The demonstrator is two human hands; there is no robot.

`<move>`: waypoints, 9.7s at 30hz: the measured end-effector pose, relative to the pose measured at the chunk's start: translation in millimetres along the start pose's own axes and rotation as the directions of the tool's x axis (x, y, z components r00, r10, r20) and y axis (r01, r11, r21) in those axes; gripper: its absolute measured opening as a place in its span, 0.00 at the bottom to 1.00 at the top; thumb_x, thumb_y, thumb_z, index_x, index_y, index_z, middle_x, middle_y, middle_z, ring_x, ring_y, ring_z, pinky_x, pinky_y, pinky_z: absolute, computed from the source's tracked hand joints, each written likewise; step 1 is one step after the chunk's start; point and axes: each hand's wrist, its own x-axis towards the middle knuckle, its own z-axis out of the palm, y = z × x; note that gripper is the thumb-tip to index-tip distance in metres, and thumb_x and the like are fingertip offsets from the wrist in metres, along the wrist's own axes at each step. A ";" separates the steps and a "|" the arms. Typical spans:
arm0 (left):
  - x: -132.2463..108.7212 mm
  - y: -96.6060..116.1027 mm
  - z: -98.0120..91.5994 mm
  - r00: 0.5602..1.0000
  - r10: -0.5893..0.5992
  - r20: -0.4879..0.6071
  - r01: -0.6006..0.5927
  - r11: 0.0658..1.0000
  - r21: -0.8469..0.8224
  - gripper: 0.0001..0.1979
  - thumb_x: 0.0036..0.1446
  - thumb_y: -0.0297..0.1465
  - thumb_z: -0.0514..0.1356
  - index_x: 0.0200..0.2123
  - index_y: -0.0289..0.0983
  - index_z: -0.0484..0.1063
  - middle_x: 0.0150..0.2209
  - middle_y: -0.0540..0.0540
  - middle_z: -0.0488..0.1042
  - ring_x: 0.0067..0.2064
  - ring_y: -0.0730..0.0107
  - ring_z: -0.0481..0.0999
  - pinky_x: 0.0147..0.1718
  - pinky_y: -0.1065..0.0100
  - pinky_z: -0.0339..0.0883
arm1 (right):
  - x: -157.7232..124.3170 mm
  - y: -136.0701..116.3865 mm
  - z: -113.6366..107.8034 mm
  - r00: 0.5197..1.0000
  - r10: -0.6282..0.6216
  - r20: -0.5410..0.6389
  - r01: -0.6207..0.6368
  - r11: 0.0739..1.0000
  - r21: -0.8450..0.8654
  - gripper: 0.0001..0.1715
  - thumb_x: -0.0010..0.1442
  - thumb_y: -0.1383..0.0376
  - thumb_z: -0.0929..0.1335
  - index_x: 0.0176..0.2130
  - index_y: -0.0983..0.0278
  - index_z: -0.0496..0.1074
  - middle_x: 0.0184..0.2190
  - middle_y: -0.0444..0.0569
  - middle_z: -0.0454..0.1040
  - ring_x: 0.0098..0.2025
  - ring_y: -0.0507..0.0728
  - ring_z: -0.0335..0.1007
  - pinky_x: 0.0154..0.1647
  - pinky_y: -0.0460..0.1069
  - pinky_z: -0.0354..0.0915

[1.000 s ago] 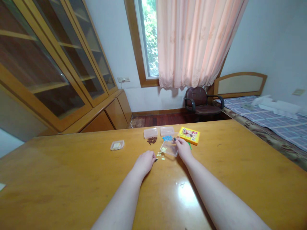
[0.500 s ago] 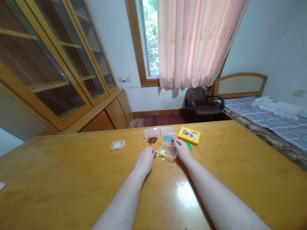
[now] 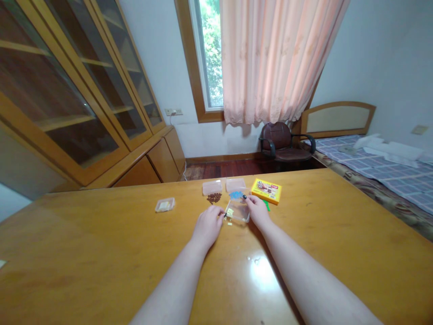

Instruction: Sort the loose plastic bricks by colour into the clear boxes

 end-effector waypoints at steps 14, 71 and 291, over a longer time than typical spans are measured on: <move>0.5 4.9 17.0 0.974 0.016 0.226 -0.030 0.998 0.060 0.05 0.56 0.28 0.57 0.36 0.39 0.71 0.39 0.46 0.73 0.41 0.67 0.72 0.41 0.68 0.63 | 2.6 3.9 -3.0 0.997 0.026 -0.074 -0.025 1.000 0.018 0.22 0.50 0.48 0.66 0.29 0.65 0.73 0.24 0.48 0.74 0.26 0.56 0.66 0.28 0.48 0.61; 6.7 -7.0 23.6 0.999 -0.025 0.046 0.022 0.998 0.066 0.05 0.59 0.29 0.55 0.35 0.38 0.71 0.38 0.46 0.72 0.40 0.67 0.72 0.40 0.67 0.64 | 0.0 -2.5 -3.1 0.998 0.031 -0.059 -0.030 0.999 0.016 0.21 0.49 0.49 0.66 0.27 0.65 0.73 0.22 0.48 0.73 0.24 0.56 0.66 0.27 0.49 0.60; 7.7 -19.2 23.0 0.982 -0.145 0.119 0.126 0.980 0.154 0.06 0.57 0.34 0.57 0.34 0.38 0.70 0.37 0.45 0.74 0.38 0.65 0.73 0.35 0.68 0.62 | -6.3 -8.0 0.1 0.999 -0.002 -0.054 0.000 1.000 -0.029 0.19 0.50 0.51 0.65 0.26 0.64 0.72 0.25 0.49 0.74 0.30 0.57 0.67 0.31 0.48 0.60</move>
